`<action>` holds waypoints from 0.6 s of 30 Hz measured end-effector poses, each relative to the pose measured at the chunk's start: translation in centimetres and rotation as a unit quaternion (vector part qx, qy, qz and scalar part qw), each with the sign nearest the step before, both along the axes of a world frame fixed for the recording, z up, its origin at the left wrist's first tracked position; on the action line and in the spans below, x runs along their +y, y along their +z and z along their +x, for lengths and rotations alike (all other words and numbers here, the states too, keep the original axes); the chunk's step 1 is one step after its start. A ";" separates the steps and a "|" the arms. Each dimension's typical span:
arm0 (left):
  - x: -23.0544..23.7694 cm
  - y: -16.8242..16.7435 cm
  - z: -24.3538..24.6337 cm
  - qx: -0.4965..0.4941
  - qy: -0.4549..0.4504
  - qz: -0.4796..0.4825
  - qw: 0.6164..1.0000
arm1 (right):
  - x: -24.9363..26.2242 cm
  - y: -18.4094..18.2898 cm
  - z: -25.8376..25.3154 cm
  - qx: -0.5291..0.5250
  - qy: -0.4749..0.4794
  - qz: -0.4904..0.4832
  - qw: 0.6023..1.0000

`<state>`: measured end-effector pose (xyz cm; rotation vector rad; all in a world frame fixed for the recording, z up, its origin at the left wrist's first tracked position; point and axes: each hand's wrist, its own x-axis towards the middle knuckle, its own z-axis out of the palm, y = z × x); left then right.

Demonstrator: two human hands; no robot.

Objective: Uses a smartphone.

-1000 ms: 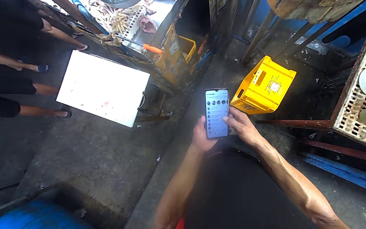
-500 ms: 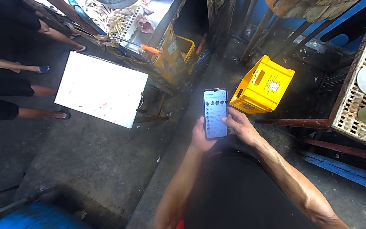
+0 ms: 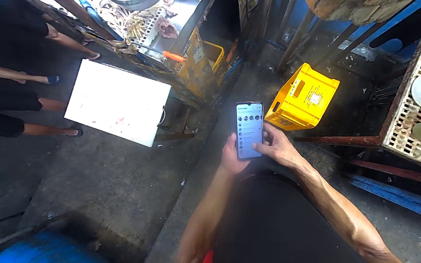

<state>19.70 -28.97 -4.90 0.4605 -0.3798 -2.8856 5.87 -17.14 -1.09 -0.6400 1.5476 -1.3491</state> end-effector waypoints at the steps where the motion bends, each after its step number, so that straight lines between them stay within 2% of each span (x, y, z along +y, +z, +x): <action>1: 0.0 0.0 0.0 0.001 -0.001 0.001 1.000 | 0.0 0.1 0.0 0.000 0.001 0.001 1.000; 11: 0.2 0.1 -0.3 0.021 -0.004 0.013 1.000 | 0.9 -0.1 -0.5 0.006 -0.008 0.005 1.000; 15: -0.2 0.0 -0.5 0.021 0.002 0.011 1.000 | 1.3 0.2 -0.4 -0.001 0.021 -0.008 1.000; 18: 0.0 0.1 -0.7 -0.018 0.014 -0.006 1.000 | 1.1 0.1 0.2 0.064 0.041 -0.007 0.997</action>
